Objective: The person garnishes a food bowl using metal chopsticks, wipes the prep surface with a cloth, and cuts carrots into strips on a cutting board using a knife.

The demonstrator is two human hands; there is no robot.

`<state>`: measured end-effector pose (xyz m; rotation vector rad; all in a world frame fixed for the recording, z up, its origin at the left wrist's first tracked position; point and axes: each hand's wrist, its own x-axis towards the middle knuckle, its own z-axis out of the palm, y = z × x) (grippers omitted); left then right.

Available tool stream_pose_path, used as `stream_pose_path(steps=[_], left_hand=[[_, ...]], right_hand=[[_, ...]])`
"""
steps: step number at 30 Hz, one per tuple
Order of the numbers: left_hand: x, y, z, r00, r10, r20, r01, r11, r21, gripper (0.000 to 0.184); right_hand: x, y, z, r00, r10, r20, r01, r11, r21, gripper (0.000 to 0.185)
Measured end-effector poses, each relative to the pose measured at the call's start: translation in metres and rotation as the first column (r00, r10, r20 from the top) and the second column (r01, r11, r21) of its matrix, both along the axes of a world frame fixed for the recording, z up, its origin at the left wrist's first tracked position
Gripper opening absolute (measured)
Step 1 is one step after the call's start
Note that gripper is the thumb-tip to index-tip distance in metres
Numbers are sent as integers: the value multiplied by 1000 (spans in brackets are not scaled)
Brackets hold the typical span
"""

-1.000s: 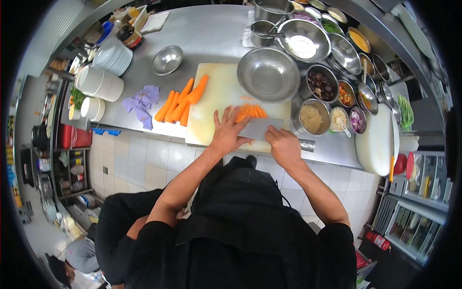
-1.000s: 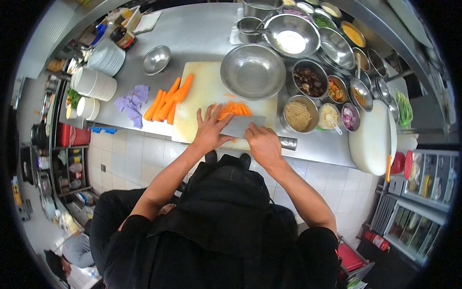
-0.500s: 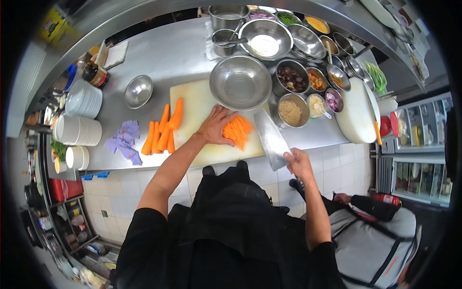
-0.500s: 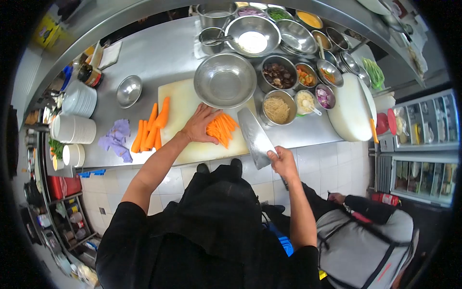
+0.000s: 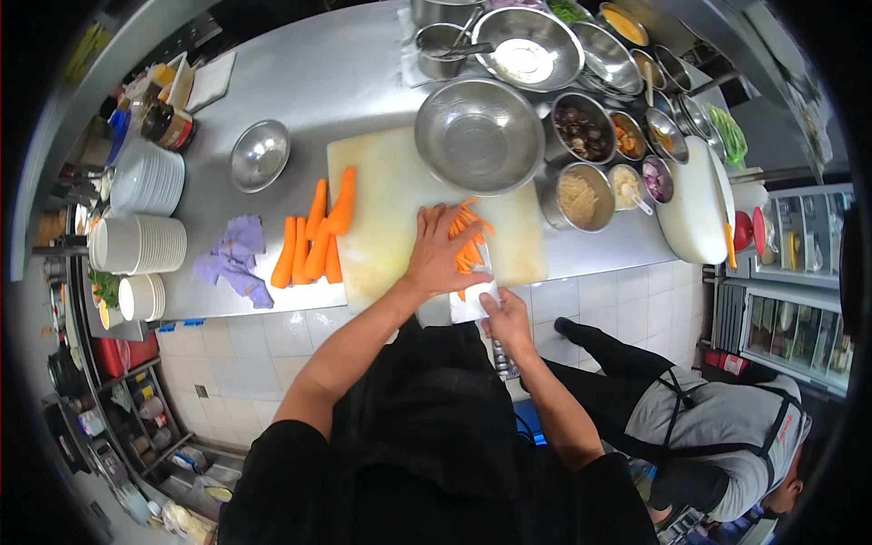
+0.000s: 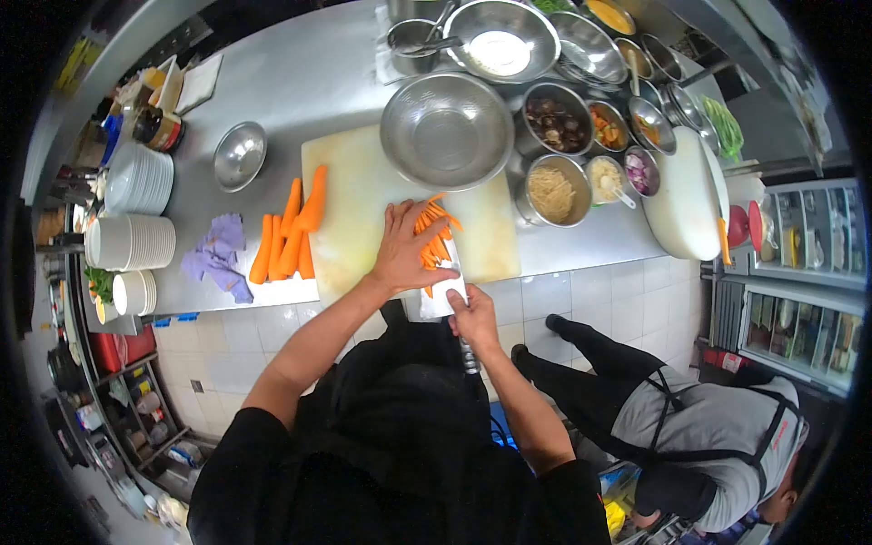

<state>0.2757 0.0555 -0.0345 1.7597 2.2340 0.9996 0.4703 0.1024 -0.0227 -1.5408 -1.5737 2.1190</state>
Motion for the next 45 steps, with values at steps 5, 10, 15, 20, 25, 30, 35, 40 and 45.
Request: stream_pose_path(steps=[5,10,15,20,25,30,35,40,45], left_hand=[[11,-16,-14,934,326,146,-349,919,184,55],[9,-24,12,897,405,174,-439,856,273,46],[-8,31,64,930,348,115,-367,878,307,43],[-61,144,58,925,372,80,-363,925,-108,48],[-86,178,45,940,339,-26,-340,940,-18,41],[-92,80,40,846,435,307,-514,819,256,16],[-69,19,-21,866,497,-57,-498,867,14,15],[-46,-1,-10,966,246,85,-234,963,-134,18],[-39,-43,1,843,529,97,-522,849,-85,33]], right_hand=[[-29,-35,-8,993,68,-95,-71,997,-27,20],[-35,-41,10,979,95,-181,-99,995,-15,17],[-53,8,81,960,103,-260,-99,995,29,14],[-50,78,108,953,18,-304,-33,998,-45,10],[13,86,113,977,12,-215,-6,1000,28,12],[83,88,40,968,-37,-250,42,999,14,16],[77,87,-15,958,-68,-278,64,998,-25,16],[38,86,-17,974,28,-225,-28,1000,1,17],[20,85,2,956,260,-135,-264,964,-16,14]])
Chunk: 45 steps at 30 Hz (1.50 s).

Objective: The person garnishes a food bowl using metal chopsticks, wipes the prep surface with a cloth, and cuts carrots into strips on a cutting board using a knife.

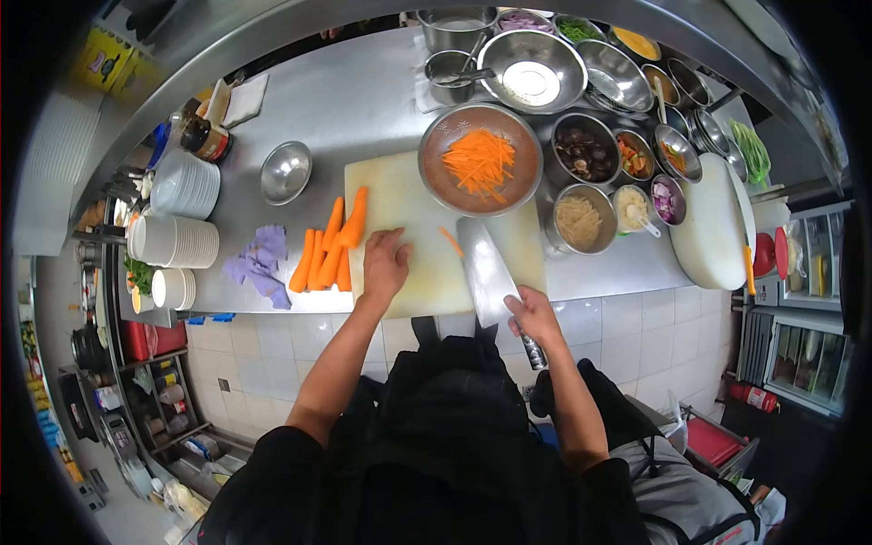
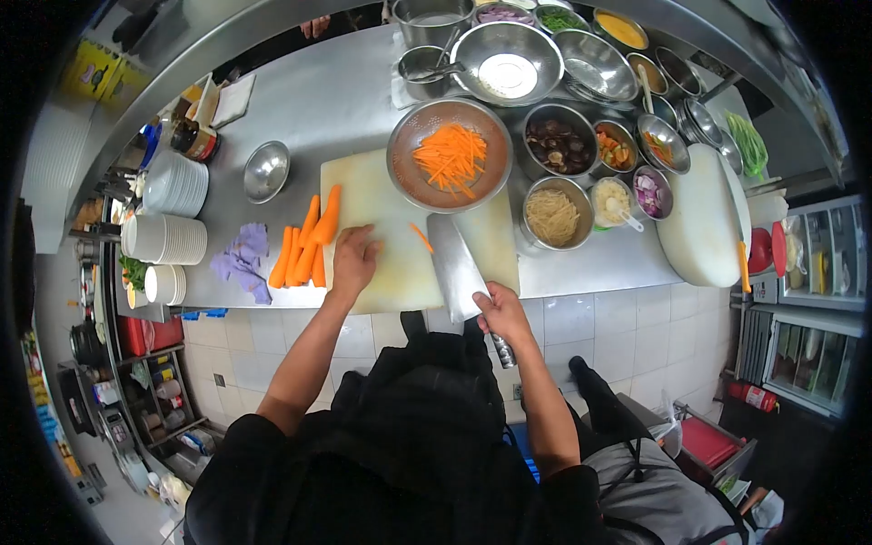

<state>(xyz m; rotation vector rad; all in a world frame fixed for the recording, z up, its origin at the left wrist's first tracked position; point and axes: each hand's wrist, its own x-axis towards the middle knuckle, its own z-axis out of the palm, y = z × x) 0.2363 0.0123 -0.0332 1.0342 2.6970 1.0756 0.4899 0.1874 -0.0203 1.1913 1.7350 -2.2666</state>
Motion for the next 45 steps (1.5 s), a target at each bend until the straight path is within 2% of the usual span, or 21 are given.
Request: stream_pose_path(steps=[3,7,11,14,16,18,20,22,24,25,27,30,31,33,36,37,38,39,40,42,45], left_hand=[[24,-6,-4,950,218,225,-199,975,-103,47],[39,8,4,928,212,306,-217,976,-18,41],[36,14,-7,921,228,316,-309,922,234,35],[34,45,35,983,126,133,-172,882,439,35],[20,81,58,991,112,67,-130,878,461,32],[-9,110,47,998,50,29,-56,953,297,33],[-16,104,87,996,87,-18,-86,993,79,33],[-39,93,85,989,140,-37,-142,987,-72,31],[-73,62,51,970,239,-51,-244,932,-269,29],[-75,49,53,940,284,-190,-339,842,-421,27],[-96,26,17,905,269,-330,-408,768,-493,25],[-122,5,-7,974,199,105,-141,904,-404,33],[-112,6,-7,916,209,343,-125,960,-250,37],[-80,2,9,662,104,742,-214,975,53,45],[3,12,28,477,86,875,-447,880,157,50],[20,11,20,766,185,616,-358,918,170,49],[35,9,10,939,225,260,-268,953,143,49],[45,7,1,970,202,-135,-192,978,80,48],[44,1,-1,997,70,-31,-66,991,117,40],[41,-6,-7,997,-74,-19,77,969,234,32],[32,-16,-1,948,-296,-114,316,911,263,20]], right_hand=[[-9,-12,-10,993,120,11,-120,993,-21,17],[-27,-42,-16,975,219,19,-219,975,-28,19],[-36,-66,2,987,160,-36,-158,987,34,18],[-26,-62,49,996,12,-92,-1,993,115,16],[-17,-49,74,991,-73,-114,96,973,210,16],[-4,-37,90,984,-122,-129,158,932,326,16],[11,-23,101,980,-138,-146,189,877,442,15],[25,-12,100,993,-64,-104,107,863,495,14],[38,-7,85,999,29,-27,-8,799,601,19],[40,-11,75,998,64,-10,-43,773,632,20],[27,-26,65,990,138,25,-116,711,694,22],[6,-42,66,976,214,46,-172,619,767,20],[-2,-44,53,972,228,51,-181,596,783,18],[-12,-45,47,966,251,66,-205,580,788,17],[-23,-45,50,952,291,96,-256,581,773,16],[-25,-45,49,943,315,108,-277,563,778,16],[-25,-45,48,933,340,121,-300,544,784,15],[-25,-46,46,927,342,153,-324,526,787,15],[-26,-48,46,920,346,184,-348,506,789,15],[-29,-52,48,887,377,266,-431,472,769,17],[-36,-53,57,827,426,367,-541,429,723,26]])
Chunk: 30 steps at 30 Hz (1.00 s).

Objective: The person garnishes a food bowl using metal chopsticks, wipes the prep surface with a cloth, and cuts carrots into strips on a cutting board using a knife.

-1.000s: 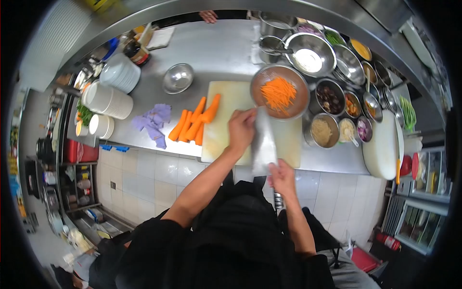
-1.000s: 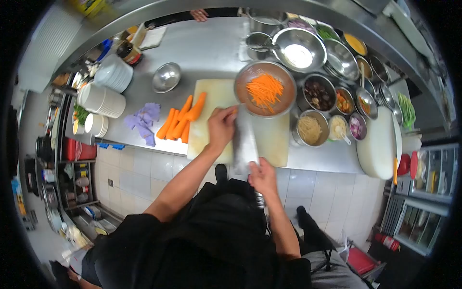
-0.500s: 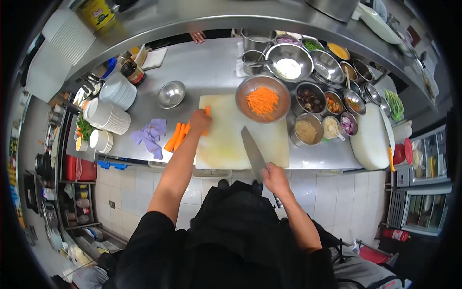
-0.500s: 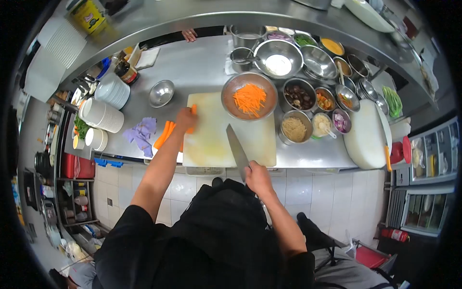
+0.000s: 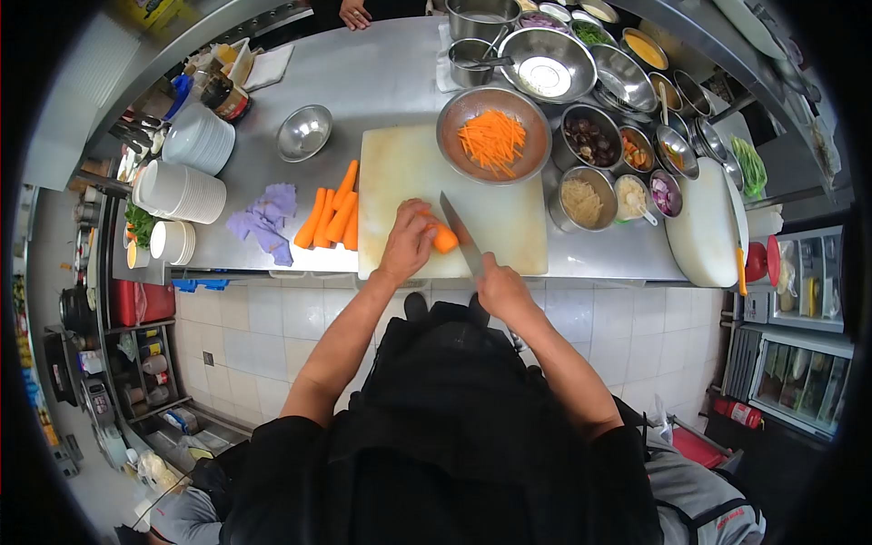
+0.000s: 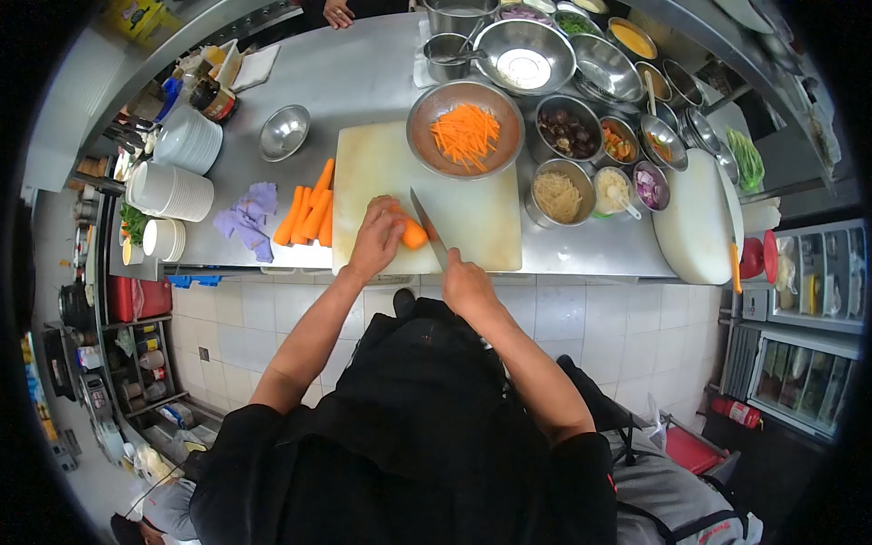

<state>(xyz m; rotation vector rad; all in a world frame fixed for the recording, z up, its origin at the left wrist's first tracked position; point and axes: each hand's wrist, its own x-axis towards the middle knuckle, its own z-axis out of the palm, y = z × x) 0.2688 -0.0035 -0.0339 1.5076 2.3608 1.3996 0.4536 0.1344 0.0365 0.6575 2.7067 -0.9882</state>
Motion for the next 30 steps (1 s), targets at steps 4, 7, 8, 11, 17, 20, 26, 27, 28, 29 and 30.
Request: stream_pose_path(steps=[4,7,8,11,17,20,26,27,28,29,30], left_hand=[[6,0,4,985,-131,110,133,991,-17,11],[8,4,-2,991,-122,51,123,992,-9,10],[7,6,-3,993,-116,-9,116,993,-7,10],[7,7,-8,988,-94,-126,95,996,3,10],[8,6,-12,989,-59,-139,59,998,-4,11],[7,5,-12,990,-74,-119,72,997,-21,12],[5,6,-13,991,-77,-113,73,997,-38,10],[5,6,-14,991,-77,-110,74,997,-33,10],[5,7,-14,991,-79,-110,76,997,-27,9],[4,9,-14,990,-72,-121,71,997,-18,9],[4,9,-13,989,-65,-132,64,998,-11,9]], right_hand=[[-7,0,-10,1000,23,21,-24,998,50,28],[-1,-2,2,998,45,39,-48,995,89,22],[0,-2,14,998,59,39,-62,993,101,20],[9,-6,54,987,109,120,-120,989,87,22],[14,-6,61,971,149,185,-176,975,138,17],[10,-4,54,975,166,147,-185,975,126,17],[-12,0,17,987,130,98,-142,982,124,23],[-13,0,10,986,136,96,-147,982,116,24],[-14,1,6,986,142,91,-151,982,111,25],[-15,3,3,986,147,83,-156,982,107,27],[-15,3,2,986,142,85,-150,983,104,27]])
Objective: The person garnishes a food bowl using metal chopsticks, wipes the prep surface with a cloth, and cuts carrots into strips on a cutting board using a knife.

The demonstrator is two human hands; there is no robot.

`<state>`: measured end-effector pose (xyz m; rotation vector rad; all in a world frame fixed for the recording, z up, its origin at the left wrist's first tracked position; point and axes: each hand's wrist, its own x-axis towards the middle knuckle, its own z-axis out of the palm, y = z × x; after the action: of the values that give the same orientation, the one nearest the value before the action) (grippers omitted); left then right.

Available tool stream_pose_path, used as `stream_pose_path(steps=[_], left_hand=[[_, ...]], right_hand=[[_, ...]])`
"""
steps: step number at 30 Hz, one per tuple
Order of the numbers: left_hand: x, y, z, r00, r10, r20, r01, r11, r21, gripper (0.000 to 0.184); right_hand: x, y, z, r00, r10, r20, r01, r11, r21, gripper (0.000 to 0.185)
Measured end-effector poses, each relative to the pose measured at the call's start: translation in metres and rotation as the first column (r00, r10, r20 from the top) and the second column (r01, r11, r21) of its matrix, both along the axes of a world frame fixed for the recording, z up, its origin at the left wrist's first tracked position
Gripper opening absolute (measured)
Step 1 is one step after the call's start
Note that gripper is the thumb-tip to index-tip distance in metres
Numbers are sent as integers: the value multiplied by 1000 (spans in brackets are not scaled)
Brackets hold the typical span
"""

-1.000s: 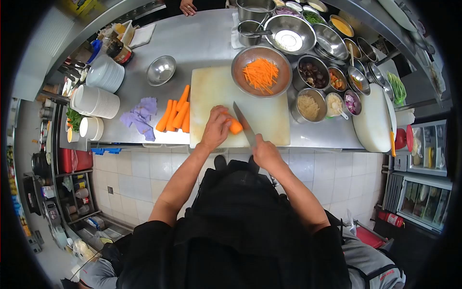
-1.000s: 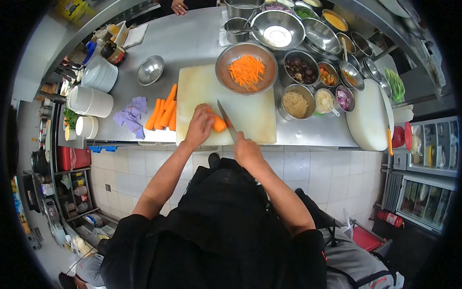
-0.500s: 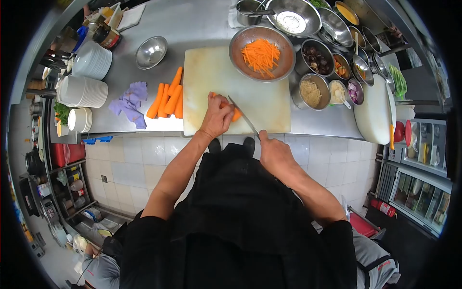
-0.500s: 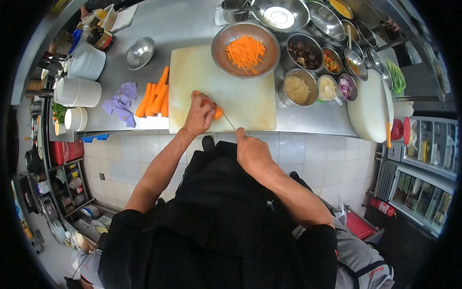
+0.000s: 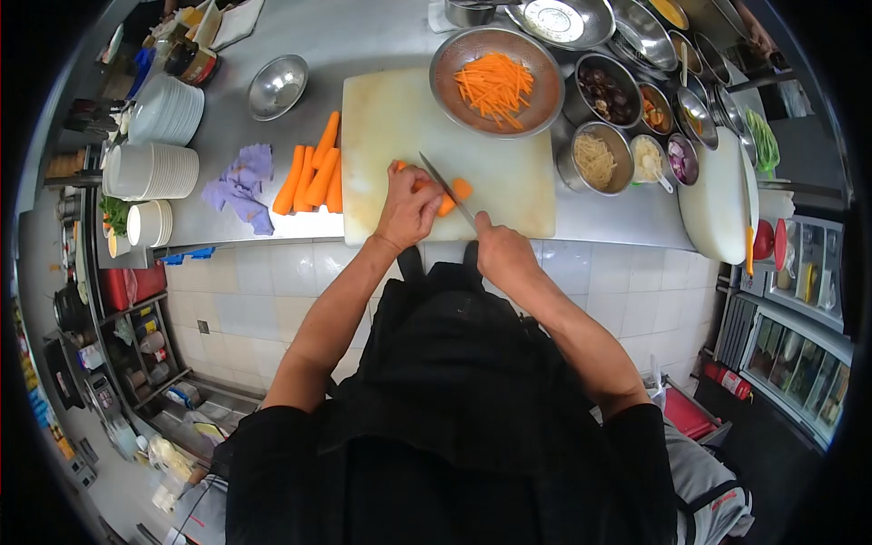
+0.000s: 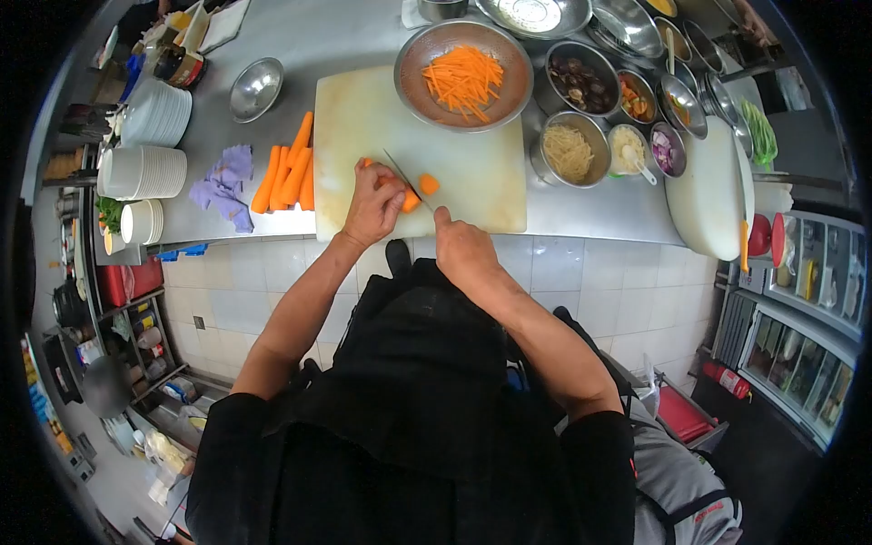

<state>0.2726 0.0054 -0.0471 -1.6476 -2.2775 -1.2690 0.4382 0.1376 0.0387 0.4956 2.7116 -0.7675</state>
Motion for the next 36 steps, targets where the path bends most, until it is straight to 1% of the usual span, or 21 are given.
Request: stream_pose_path(steps=[2,5,8,10,14,20,21,24,26,29,31,32,34,36], left_hand=[[2,1,-1,1000,12,-13,-12,1000,2,9],[3,-1,-2,999,30,-27,-30,999,-16,10],[5,-2,-3,999,35,-32,-36,999,-16,11],[5,-2,-3,998,41,-39,-41,999,-9,12],[3,-2,0,999,29,-31,-29,1000,9,10],[3,-2,2,999,25,-31,-25,1000,12,9],[1,-1,2,999,26,-31,-26,1000,4,9],[3,-3,1,999,25,-25,-25,1000,-9,9],[2,-4,0,999,24,-33,-25,1000,-11,9],[2,-2,-3,999,27,-40,-27,1000,-1,9],[3,-3,-3,999,34,-37,-34,999,2,9],[3,-2,-2,999,35,-36,-35,999,9,9],[2,-2,-2,999,39,-35,-39,999,19,9],[1,-2,1,999,32,-39,-31,999,14,9]], right_hand=[[2,1,2,1000,-10,10,10,1000,-2,28],[7,0,18,1000,-20,-4,20,1000,-3,24],[19,-1,53,999,-15,51,16,999,-37,19],[26,0,57,997,-8,81,12,998,-54,17],[19,0,49,997,7,71,-4,999,-40,18],[-8,-5,1,1000,5,-21,-5,1000,-3,26],[-8,-5,-2,1000,1,-4,-1,1000,-4,27],[-4,-3,2,998,-8,56,9,1000,-9,27],[-1,-1,22,997,-9,79,10,1000,-15,26],[15,-2,50,999,-7,50,8,999,-36,24],[19,-2,59,995,-8,102,12,999,-38,22],[20,-3,61,992,-8,128,13,999,-42,21],[15,-3,53,995,-11,98,15,999,-40,21],[4,-5,34,999,-11,49,13,999,-37,20]])
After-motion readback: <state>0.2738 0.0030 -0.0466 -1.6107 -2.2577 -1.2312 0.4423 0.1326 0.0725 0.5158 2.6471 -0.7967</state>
